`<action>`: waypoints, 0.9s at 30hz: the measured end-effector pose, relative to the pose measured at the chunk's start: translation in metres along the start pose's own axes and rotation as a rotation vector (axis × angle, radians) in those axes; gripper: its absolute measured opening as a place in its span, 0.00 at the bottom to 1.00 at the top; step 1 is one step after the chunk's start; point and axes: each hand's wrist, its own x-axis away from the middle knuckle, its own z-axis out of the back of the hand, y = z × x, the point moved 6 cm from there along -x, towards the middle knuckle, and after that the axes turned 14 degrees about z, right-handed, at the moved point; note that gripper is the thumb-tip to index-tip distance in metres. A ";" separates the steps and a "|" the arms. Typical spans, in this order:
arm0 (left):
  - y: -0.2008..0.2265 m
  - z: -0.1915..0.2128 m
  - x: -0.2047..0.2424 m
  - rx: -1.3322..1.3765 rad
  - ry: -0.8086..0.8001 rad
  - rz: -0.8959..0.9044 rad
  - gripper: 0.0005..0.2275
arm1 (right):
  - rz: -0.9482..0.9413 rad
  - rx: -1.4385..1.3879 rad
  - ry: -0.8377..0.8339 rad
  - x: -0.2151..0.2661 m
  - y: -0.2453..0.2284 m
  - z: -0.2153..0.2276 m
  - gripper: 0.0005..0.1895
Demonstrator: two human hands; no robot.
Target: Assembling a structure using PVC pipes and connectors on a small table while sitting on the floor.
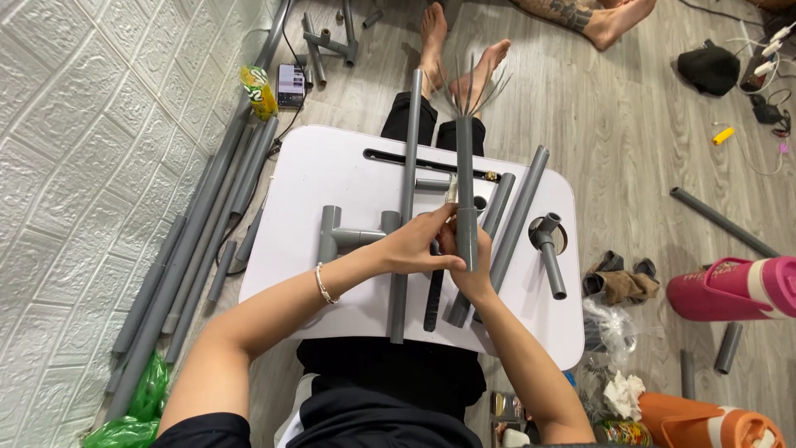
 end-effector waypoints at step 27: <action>-0.010 0.001 -0.006 0.118 0.030 0.126 0.19 | -0.044 0.199 0.079 -0.003 -0.009 -0.006 0.11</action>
